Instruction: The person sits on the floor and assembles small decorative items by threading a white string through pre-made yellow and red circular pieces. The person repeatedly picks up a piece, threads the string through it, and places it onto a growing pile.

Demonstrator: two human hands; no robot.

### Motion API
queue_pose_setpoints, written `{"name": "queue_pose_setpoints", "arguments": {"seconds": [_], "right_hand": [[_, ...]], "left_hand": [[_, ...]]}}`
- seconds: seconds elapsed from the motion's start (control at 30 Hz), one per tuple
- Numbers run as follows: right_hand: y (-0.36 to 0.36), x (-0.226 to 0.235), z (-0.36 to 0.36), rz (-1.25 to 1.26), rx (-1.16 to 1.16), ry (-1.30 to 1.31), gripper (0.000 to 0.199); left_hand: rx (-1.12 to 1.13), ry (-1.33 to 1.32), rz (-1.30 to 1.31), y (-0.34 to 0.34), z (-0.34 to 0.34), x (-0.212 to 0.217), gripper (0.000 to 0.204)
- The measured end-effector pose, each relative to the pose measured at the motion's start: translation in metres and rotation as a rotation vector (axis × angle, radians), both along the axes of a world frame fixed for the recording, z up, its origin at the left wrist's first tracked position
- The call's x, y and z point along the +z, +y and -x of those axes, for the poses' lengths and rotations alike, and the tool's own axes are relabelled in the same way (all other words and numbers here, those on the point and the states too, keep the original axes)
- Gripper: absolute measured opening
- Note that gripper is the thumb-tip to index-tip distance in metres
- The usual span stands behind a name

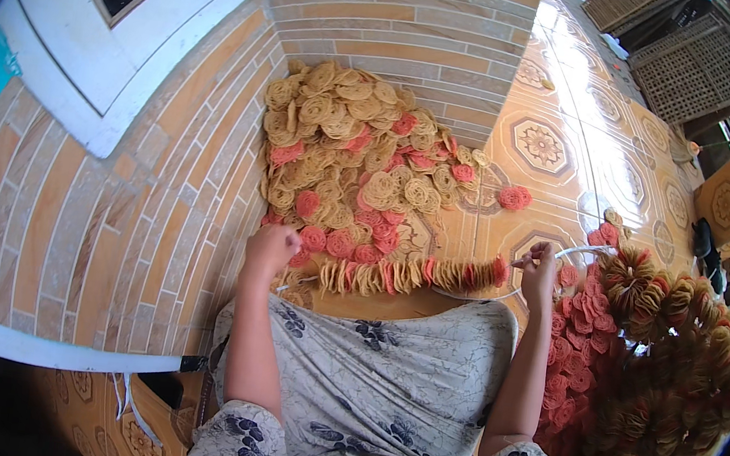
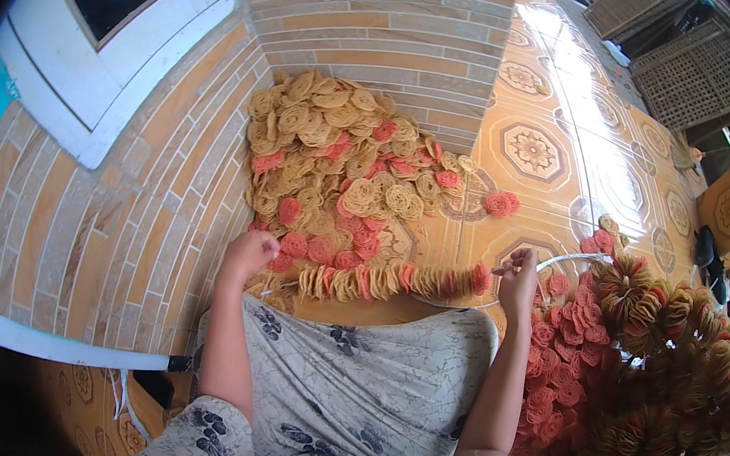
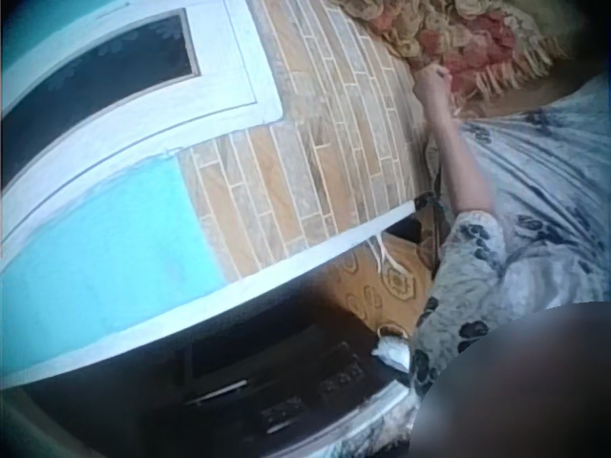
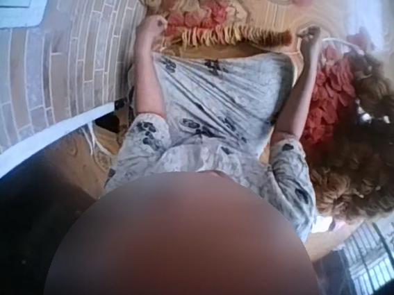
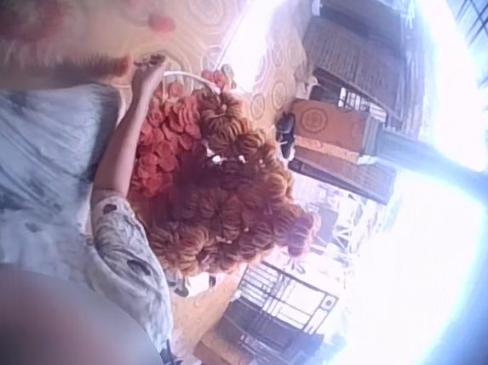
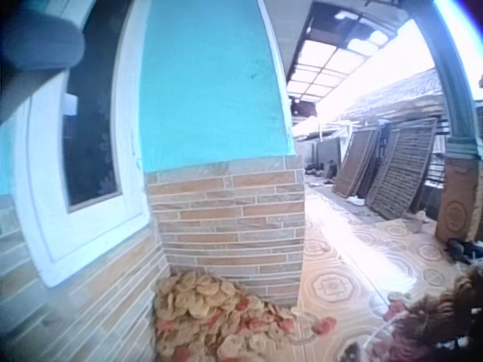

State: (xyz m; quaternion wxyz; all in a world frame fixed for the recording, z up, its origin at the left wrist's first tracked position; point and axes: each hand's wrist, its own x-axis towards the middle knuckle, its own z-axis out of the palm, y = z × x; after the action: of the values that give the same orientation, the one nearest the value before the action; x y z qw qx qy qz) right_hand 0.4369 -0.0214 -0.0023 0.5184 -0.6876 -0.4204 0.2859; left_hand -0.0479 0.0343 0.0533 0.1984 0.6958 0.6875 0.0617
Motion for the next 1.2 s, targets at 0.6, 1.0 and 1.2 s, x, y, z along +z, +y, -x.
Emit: {"name": "queue_pose_setpoints", "arguments": {"seconds": [0.6,1.0,1.2], "right_hand": [[0.048,-0.026,0.014,-0.04,-0.215,-0.099,0.013],[0.054,-0.057,-0.01,-0.007,-0.222,0.39,0.019],[0.049,-0.044,-0.003,0.0,-0.26,0.497,0.023]], "left_hand": [[-0.117,0.613,-0.014,-0.018,0.055,-0.15,0.022],[0.26,-0.268,0.087,-0.039,0.046,-0.054,0.014],[0.282,-0.36,0.047,-0.033,0.068,-0.088,0.023]]}}
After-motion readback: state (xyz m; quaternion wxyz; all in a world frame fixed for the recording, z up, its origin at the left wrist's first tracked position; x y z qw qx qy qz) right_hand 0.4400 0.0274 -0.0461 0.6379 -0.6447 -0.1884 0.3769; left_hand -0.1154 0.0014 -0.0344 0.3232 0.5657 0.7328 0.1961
